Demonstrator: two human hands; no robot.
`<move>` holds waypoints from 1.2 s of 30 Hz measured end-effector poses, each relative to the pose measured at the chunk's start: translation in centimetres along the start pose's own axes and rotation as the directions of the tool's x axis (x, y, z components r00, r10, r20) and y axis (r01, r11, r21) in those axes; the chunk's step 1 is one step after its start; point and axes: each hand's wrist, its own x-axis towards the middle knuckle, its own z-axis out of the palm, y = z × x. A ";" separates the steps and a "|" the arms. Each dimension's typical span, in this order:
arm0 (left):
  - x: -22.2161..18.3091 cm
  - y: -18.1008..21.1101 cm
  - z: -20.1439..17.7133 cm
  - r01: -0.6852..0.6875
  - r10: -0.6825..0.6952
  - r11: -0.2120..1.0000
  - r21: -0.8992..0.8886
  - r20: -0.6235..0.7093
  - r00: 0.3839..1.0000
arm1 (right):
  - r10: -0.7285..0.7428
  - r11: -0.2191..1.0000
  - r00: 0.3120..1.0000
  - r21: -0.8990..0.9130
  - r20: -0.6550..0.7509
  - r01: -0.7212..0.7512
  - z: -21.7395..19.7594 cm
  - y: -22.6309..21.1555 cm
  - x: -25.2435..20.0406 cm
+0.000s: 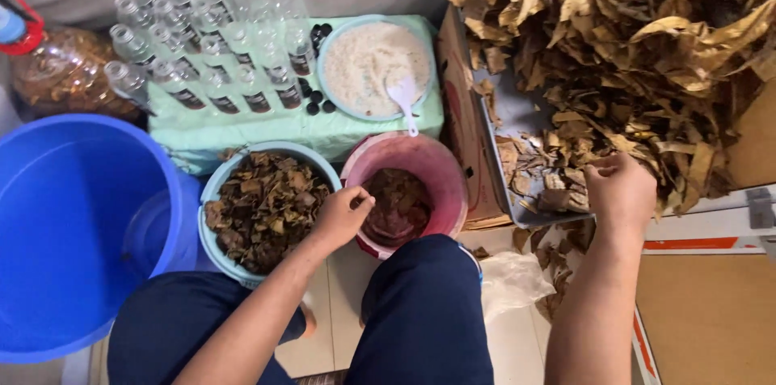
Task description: Crumbling dried leaves by hand into a bowl and handling a dark paste as part of the charcoal briquette making process.
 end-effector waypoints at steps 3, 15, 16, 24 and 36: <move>0.8 1.5 2.0 0.014 -0.014 1.000 0.013 0.002 1.000 | -0.019 0.999 0.998 -0.047 -0.056 0.016 1.1 1.3 2.2; 3.6 6.5 10.1 0.094 -0.073 0.977 -0.190 0.114 0.991 | -0.050 0.914 0.993 -0.397 0.109 0.089 9.8 2.6 11.3; 3.8 7.1 10.2 0.097 -0.071 0.968 -0.230 0.119 0.990 | -0.052 0.927 0.995 -0.366 0.083 0.079 10.5 3.3 11.7; 4.6 8.9 12.1 0.123 -0.075 0.926 -0.357 0.146 0.986 | -0.140 0.948 0.990 -0.293 -0.017 0.129 9.5 3.7 11.1; 7.4 16.4 14.2 0.208 -0.103 0.656 -0.725 0.187 0.977 | -0.457 0.888 0.863 -0.173 -0.217 0.427 0.8 -6.3 0.0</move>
